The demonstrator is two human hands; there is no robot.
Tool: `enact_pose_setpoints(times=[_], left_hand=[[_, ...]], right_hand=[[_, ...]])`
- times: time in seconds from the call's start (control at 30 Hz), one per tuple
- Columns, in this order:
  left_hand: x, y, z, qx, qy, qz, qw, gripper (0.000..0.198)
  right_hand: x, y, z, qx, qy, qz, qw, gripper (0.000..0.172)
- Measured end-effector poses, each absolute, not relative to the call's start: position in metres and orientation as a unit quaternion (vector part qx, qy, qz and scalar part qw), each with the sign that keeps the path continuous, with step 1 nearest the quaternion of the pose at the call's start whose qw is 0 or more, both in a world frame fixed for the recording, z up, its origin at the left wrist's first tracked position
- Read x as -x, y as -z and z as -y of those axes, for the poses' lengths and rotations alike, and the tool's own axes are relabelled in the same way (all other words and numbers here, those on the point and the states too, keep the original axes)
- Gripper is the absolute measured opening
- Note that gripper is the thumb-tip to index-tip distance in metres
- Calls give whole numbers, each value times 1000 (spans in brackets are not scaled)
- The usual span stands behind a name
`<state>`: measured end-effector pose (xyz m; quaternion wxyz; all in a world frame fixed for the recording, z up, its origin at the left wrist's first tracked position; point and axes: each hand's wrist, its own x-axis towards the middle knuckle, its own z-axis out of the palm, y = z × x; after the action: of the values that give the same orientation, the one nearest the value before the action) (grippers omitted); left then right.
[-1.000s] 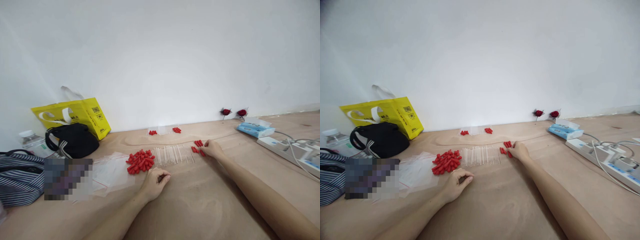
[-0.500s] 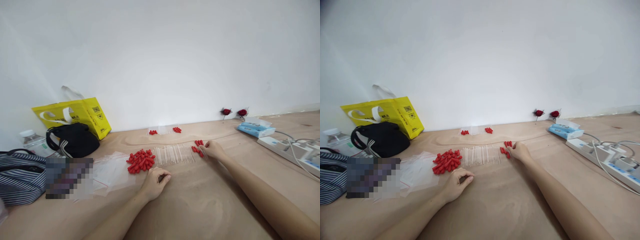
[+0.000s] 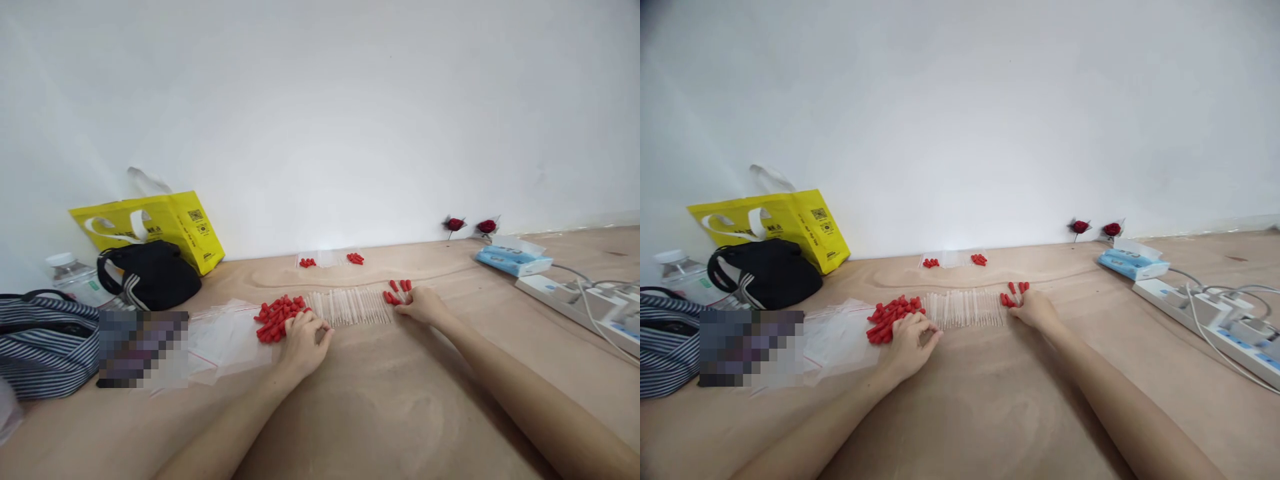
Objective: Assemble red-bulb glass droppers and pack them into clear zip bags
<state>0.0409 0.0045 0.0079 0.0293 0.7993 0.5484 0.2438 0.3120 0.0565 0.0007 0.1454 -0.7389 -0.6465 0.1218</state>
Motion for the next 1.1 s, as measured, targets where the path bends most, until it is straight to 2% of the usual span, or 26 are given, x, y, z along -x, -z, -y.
enact_pose_setpoints(times=[0.2, 0.33, 0.4, 0.53, 0.63, 0.9, 1.1], left_hand=[[-59, -20, -47, -739, -173, -649, -40, 17], [-71, -19, -67, -724, -141, -674, -51, 25], [-75, -18, -72, -721, -125, -680, -55, 28], [-80, -21, -77, -720, -98, -685, -52, 29], [-82, -24, -78, -720, -76, -688, -47, 28], [-90, -34, -82, -724, -33, -687, -50, 20], [-73, -45, -34, -790, -61, -605, -77, 24]], right_hand=[[-310, -7, -49, 728, -121, 653, 168, 32], [-298, -3, -27, 653, -175, 684, 275, 21], [-288, 1, -13, 604, -211, 708, 299, 15], [-267, 6, 10, 553, -163, 772, 269, 10], [-260, 7, 15, 545, -126, 789, 255, 12], [-254, 15, 14, 553, -138, 774, 275, 13], [-254, 20, 16, 534, -112, 788, 285, 14]])
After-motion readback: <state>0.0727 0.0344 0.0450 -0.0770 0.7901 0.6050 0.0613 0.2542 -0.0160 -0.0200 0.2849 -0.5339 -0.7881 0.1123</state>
